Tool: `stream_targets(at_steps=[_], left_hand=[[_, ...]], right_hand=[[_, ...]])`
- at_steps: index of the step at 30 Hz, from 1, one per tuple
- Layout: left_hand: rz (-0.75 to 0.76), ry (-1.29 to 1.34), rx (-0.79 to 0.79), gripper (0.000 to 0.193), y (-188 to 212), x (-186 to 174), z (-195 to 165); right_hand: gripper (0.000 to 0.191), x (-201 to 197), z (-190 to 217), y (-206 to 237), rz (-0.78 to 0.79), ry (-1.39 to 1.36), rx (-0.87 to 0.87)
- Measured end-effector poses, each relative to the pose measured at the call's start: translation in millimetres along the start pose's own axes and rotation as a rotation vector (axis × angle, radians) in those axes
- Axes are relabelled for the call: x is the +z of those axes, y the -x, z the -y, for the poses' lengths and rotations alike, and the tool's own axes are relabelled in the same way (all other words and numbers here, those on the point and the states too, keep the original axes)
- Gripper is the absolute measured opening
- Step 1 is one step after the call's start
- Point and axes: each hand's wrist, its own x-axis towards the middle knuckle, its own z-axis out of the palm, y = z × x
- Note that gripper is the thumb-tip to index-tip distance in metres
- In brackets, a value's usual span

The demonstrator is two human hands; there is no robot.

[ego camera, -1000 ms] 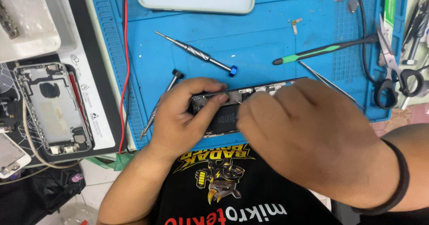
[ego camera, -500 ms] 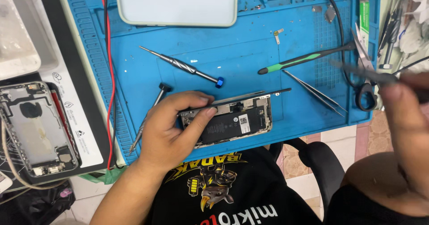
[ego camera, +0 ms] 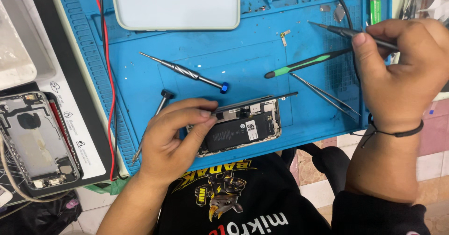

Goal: The person pries open a smartphone on a blue repair mat, lifting the screen assembly away from the body. They use a metal pry tool to work around the internal components and disconnect the battery connector, holding the phone steady with the other hand.

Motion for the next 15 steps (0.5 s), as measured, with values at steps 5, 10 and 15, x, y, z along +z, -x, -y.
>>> stream_targets(at_steps=[5, 10, 15], left_hand=[[0.010, -0.046, 0.025, 0.019, 0.4, -2.8, -1.8], [0.033, -0.053, 0.030, 0.019, -1.7, -5.2, -5.5], [0.047, -0.083, 0.051, 0.022, -3.0, -8.1, -7.2]], right_hand=[[0.014, -0.8, -11.3, 16.2, -0.051, -0.190, 0.166], [0.016, -18.4, -32.2, 46.4, -0.102, -0.626, 0.479], [0.017, -24.6, -17.1, 80.0, -0.038, -1.014, 0.547]])
